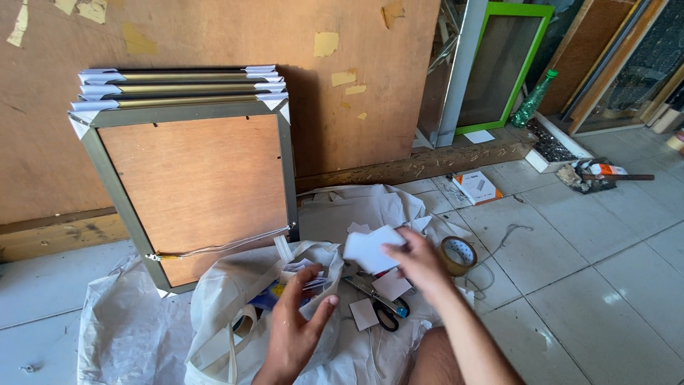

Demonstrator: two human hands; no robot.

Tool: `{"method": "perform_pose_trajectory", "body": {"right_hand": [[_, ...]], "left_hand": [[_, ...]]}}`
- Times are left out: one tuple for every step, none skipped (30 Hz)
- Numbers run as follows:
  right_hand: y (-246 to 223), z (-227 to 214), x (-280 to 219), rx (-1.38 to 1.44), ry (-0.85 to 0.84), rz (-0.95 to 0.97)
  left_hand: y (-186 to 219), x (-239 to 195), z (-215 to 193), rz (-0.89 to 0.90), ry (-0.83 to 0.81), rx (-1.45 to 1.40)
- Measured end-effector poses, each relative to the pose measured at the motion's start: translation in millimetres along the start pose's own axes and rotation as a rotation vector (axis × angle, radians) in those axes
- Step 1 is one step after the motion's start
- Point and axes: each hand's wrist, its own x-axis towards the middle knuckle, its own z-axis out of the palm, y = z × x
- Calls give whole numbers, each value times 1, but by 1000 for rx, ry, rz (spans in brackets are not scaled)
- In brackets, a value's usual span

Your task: The person wraps the corners of picture frames with paper and tape, organizes the finished frames into a stack, and then sorts various supplies into a white bag.

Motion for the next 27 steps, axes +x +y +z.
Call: {"method": "perform_pose_trajectory", "body": {"right_hand": [[2, 18, -4, -1, -3, 0], [5, 37, -8, 77, -175, -44], [9, 56, -13, 156, -347, -85], [1, 58, -17, 155, -349, -82], [-6, 60, -20, 149, -389, -30], [-14, 62, -24, 144, -429, 23], [-9, 55, -17, 144, -430, 24], [-5, 48, -11, 26, -375, 68], [-1, 42, -5, -94, -320, 112], [16, 33, 4, -95, -321, 113], [34, 23, 14, -351, -190, 67], [51, 14, 24, -604, -55, 18], [62, 9, 29, -606, -55, 19], [72, 5, 34, -758, -35, 69], [84, 2, 38, -908, -17, 121], [90, 3, 42, -910, -20, 121], [95, 5, 45, -854, -3, 102], [100, 7, 49, -799, 15, 83], [93, 8, 45, -798, 15, 77], [86, 10, 42, -760, 59, 60], [80, 12, 37, -722, 99, 43], [71, 14, 36, -723, 95, 39], [64, 16, 33, -617, 229, -60], [57, 18, 31, -507, 361, -158], [46, 27, 23, -507, 358, -158], [34, 35, 15, -196, 171, -236], [23, 43, 8, 117, -15, -310]], "left_hand": [[-3, 2, 5, -2, 2, 1], [-7, 3, 11, -139, -65, -180], [-12, 3, 17, -279, -130, -363], [-23, 5, 17, -283, -129, -364], [-34, 7, 17, -330, -65, -393], [-44, 8, 18, -377, -1, -421], [-46, 9, 16, -378, -1, -420], [-48, 10, 13, -417, 29, -394], [-49, 10, 10, -457, 58, -368], [-42, 10, 6, -459, 59, -369], [-35, 12, 3, -505, 111, -359], [-28, 14, 0, -551, 162, -349], [-17, 15, -4, -552, 163, -351], [-6, 16, -9, -604, 165, -310], [5, 16, -14, -659, 168, -268], [0, 16, -13, -662, 170, -268], [-5, 17, -13, -636, 201, -322], [-10, 18, -14, -609, 232, -377], [-6, 18, -16, -605, 236, -377], [-2, 19, -18, -588, 295, -430], [2, 18, -20, -573, 357, -483], [-1, 19, -22, -572, 363, -483], [-5, 20, -24, -494, 404, -537], [-9, 20, -25, -415, 445, -591], [-9, 21, -26, -416, 448, -590], [-9, 21, -26, -415, 405, -574], [-9, 22, -26, -413, 360, -558]]}}
